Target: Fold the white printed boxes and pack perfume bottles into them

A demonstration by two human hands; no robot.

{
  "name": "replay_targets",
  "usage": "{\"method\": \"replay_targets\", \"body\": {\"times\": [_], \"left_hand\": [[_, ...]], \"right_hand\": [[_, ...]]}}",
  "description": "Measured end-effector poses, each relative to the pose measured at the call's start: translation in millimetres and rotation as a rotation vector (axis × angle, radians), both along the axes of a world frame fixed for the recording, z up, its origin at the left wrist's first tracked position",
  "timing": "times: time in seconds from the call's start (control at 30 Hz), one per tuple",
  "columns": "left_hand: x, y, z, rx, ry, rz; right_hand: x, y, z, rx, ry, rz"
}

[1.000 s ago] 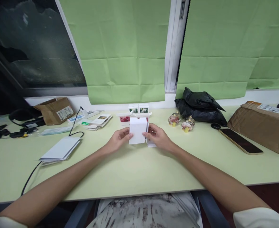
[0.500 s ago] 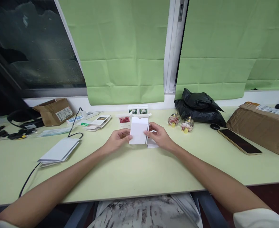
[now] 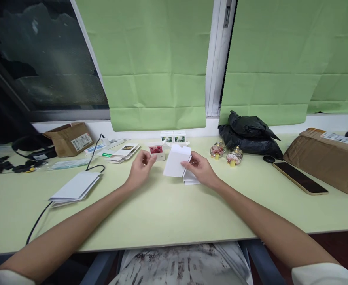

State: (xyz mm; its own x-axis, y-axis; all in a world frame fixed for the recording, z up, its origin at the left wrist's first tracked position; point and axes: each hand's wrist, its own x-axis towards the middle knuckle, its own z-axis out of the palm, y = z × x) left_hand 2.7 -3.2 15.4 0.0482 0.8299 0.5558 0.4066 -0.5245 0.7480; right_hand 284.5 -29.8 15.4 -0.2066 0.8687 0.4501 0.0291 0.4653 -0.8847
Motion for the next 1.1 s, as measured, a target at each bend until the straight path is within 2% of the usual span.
{"method": "replay_targets", "body": {"times": [0.07,0.1,0.2,0.3,0.5,0.63,0.73,0.8,0.97,1.1], "left_hand": [[-12.7,15.7,-4.2,0.062,-0.016,0.202],[-19.1,23.7,-6.6,0.063,0.007,0.238],[-33.4,44.1,-14.3,-0.021,0.068,0.133],[-37.0,56.3,-21.5,-0.087,0.074,0.064],[-30.4,63.6,-28.5,-0.148,0.085,0.085],[-28.1,65.2,-29.2,-0.089,0.121,0.131],[-28.8,59.5,-22.8,-0.056,0.144,0.109],[-31.0,49.8,-13.1,-0.022,0.182,0.079],[-37.1,19.6,16.9,0.331,0.508,-0.025],[-36.5,9.3,25.5,0.425,0.606,-0.036]], "right_hand": [[0.1,1.4,0.7,0.007,0.046,-0.019],[0.0,2.3,0.7,0.017,0.069,-0.033],[-0.4,5.0,0.1,0.041,0.128,-0.071],[-0.7,6.2,0.1,0.046,0.163,-0.085],[-0.7,2.6,2.9,0.074,0.142,-0.099],[-2.2,-1.8,4.3,0.102,0.116,-0.110],[-2.9,-3.9,5.1,0.125,0.112,-0.130],[-2.9,-4.5,6.2,0.152,0.122,-0.155],[-2.0,-7.4,13.2,0.242,0.156,-0.248],[-2.5,-13.1,21.9,0.293,0.168,-0.339]]}}
